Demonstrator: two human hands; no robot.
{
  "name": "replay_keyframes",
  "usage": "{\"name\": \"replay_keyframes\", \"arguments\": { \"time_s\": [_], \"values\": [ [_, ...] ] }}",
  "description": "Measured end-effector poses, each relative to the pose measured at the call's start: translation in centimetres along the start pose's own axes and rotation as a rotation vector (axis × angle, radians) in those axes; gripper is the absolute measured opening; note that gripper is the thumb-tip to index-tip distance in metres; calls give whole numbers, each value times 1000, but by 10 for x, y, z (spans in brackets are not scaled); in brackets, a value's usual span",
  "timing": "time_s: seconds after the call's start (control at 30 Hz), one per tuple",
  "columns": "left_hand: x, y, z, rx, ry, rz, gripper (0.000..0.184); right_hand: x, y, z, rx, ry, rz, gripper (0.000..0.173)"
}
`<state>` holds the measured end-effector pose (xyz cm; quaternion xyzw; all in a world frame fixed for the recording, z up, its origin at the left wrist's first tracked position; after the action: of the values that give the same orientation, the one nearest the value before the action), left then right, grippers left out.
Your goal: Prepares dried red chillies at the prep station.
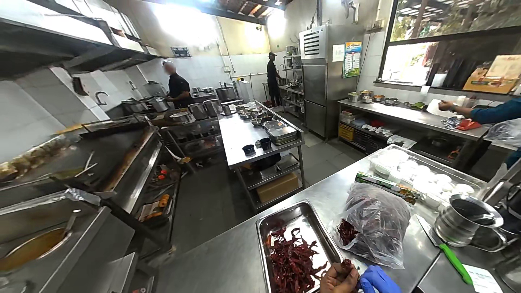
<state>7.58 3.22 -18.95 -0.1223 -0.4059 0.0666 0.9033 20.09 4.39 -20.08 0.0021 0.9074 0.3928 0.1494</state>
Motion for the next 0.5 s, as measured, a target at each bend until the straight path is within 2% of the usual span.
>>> {"name": "replay_keyframes", "arguments": {
  "time_s": [0.1, 0.17, 0.23, 0.3, 0.37, 0.43, 0.5],
  "values": [
    [0, -2, -1, -61, -9, 11, 16, -8, -3, 6, -122, -101, -45, 33],
    [0, -4, 0, -42, 25, -4, 15, -12, -4, 5, -97, -33, -60, 33],
    [2, -11, 4, 118, 150, -9, 15, -10, 0, -10, 95, 155, -58, 31],
    [6, -16, 11, 347, 291, -19, 19, -7, 17, -38, 374, 339, -33, 28],
    [9, -16, 14, 503, 406, -37, 20, -3, 26, -49, 556, 468, 9, 33],
    [8, -14, 9, 545, 444, -39, 19, 3, 21, -39, 644, 590, 73, 37],
    [5, -10, 3, 491, 390, -13, 17, 11, 10, -17, 661, 658, 97, 36]
  ]
}}
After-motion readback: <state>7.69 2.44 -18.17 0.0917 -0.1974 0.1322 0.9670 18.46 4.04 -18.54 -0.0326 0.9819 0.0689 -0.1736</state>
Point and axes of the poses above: each hand's wrist, its own y-axis towards the middle knuckle, its own x-axis out of the palm, z = x × y, the point moved 1 cm from there along y, towards the middle knuckle, and after that the axes turned 7 degrees about -x, right-handed, at the moved point
